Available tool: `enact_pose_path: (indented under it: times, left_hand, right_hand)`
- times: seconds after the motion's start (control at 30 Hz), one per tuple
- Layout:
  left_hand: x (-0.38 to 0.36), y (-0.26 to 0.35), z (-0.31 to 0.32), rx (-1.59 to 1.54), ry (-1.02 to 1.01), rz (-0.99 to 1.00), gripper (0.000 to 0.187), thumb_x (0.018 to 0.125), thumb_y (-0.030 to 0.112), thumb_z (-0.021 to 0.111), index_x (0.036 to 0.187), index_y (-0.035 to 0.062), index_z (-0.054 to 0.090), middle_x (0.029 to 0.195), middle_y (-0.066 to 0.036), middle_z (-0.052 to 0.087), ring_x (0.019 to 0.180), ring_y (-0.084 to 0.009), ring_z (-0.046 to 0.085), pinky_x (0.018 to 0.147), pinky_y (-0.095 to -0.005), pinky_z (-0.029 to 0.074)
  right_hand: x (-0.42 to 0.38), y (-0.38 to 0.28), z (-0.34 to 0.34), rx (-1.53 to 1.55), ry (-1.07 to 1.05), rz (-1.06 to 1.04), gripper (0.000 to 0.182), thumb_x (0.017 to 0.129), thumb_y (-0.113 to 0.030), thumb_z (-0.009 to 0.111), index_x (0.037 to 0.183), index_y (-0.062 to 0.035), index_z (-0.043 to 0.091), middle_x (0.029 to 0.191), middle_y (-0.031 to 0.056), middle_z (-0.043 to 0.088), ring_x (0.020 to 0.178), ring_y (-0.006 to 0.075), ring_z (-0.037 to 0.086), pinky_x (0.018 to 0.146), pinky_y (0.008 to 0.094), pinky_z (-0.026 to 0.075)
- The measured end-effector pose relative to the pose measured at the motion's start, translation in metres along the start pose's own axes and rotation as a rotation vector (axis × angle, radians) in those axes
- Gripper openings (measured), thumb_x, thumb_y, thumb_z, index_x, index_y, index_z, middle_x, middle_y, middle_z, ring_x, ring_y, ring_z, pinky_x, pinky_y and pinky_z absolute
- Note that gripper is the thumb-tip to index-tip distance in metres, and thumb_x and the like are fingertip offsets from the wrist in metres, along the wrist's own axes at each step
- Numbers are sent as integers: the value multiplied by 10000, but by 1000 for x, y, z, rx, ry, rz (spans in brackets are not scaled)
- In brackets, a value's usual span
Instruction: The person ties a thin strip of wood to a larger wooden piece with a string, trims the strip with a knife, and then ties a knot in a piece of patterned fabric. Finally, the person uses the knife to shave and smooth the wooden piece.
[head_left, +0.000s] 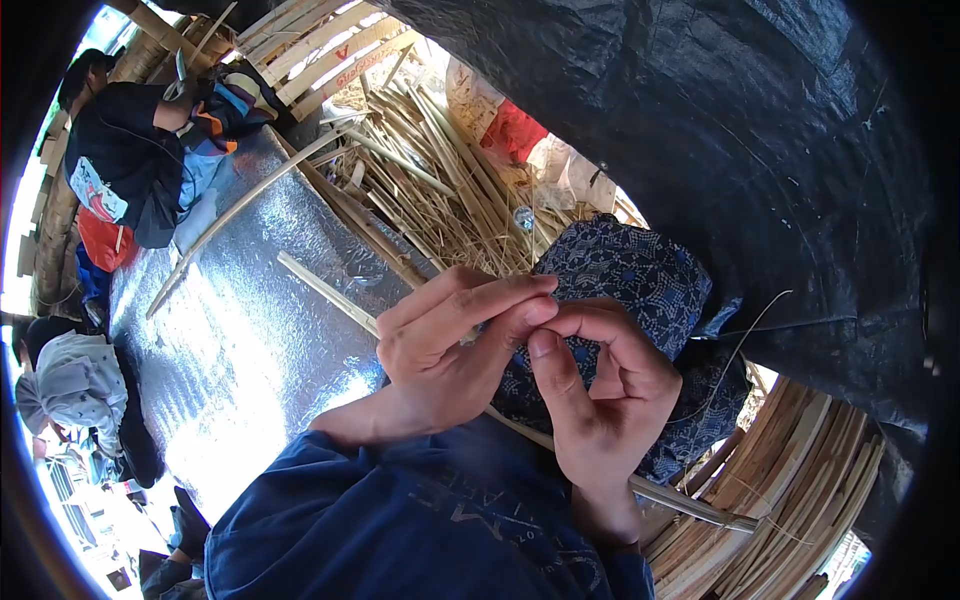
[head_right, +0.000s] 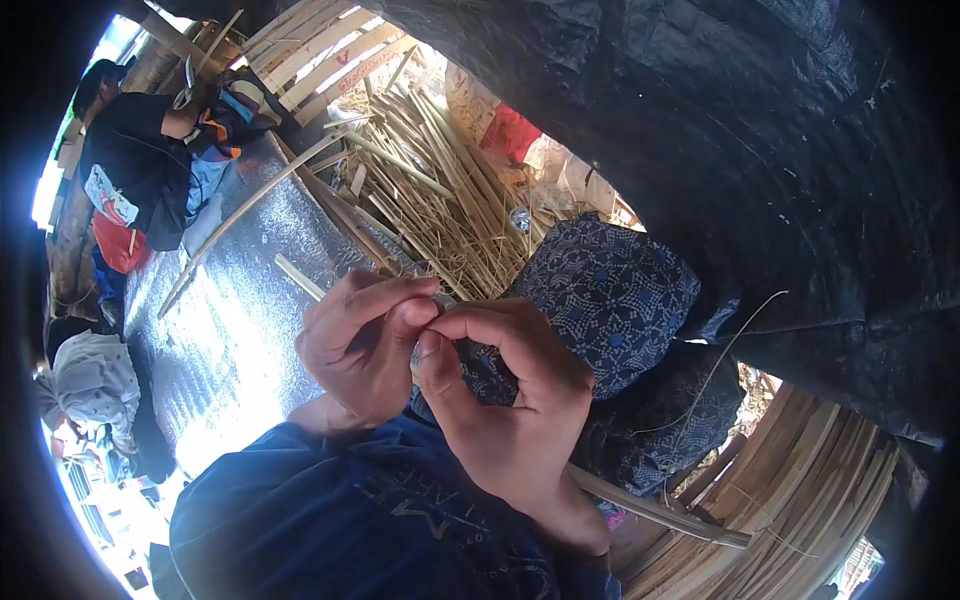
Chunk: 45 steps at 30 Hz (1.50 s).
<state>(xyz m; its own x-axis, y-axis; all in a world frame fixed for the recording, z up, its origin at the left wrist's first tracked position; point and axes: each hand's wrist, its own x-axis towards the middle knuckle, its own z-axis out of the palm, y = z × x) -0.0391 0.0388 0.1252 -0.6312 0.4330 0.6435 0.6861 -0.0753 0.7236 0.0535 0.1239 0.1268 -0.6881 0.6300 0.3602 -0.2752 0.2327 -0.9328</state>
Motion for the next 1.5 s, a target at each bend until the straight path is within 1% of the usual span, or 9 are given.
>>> enact_pose_path:
  times: [0.33,0.63,0.7,0.73,0.8,1.03,1.1,1.23,1.5]
  left_hand:
    - [0,0,2,45,25,77,263,683,-49,742,937,15,714,674,-59,619,553,-100,589,474,-211,425]
    - [-1,0,1,48,25,-26,223,713,-22,745,930,22,713,657,-52,610,556,-85,584,473,-194,401]
    - [-2,-2,2,-143,12,-172,155,776,7,716,930,17,709,692,-48,633,590,-71,592,501,-181,421]
    - [-2,-1,1,-143,13,-172,155,776,7,716,930,17,709,692,-48,633,590,-71,592,501,-181,421]
    - [-1,3,0,-498,-24,-580,115,844,50,673,946,4,697,758,-43,658,631,-63,600,516,-173,444]
    - [3,-1,-2,-728,-71,-771,182,892,156,640,955,-10,681,810,-55,664,645,-65,594,513,-182,460]
    - [4,-6,-4,-864,-120,-852,220,898,204,637,959,-3,680,785,-55,655,619,-59,569,524,-191,454]
    - [4,-9,-3,-888,-72,-894,245,897,237,638,969,5,676,728,-32,624,575,-51,520,539,-206,434]
    - [4,-20,-9,-853,-24,-871,271,904,263,627,979,5,665,711,-11,617,544,-43,485,535,-209,421]
  right_hand:
    - [-1,3,6,18,44,27,135,725,31,667,843,-10,617,806,63,623,715,136,608,638,253,478]
    - [-1,6,6,-15,33,22,129,736,12,663,848,-17,607,790,58,611,697,137,604,632,255,471]
    - [-2,5,6,-3,37,49,126,740,16,663,848,-15,604,795,60,614,704,132,607,637,253,472]
    - [-3,5,5,-3,36,49,126,740,16,663,848,-15,604,795,60,614,704,132,607,637,253,472]
    - [-3,4,4,20,56,72,121,748,26,657,850,-10,603,796,61,614,715,125,609,641,249,471]
    - [-3,3,-1,79,70,100,95,780,27,653,856,10,598,812,59,620,729,111,603,663,237,467]
    - [0,1,-7,338,87,280,76,826,14,641,892,38,611,835,65,640,749,101,599,702,221,462]
    - [4,9,-15,513,59,357,138,860,3,630,979,74,623,875,107,671,804,113,624,753,215,480]
    - [8,13,-16,592,38,425,134,861,6,623,977,73,630,882,121,676,838,150,648,796,249,508]
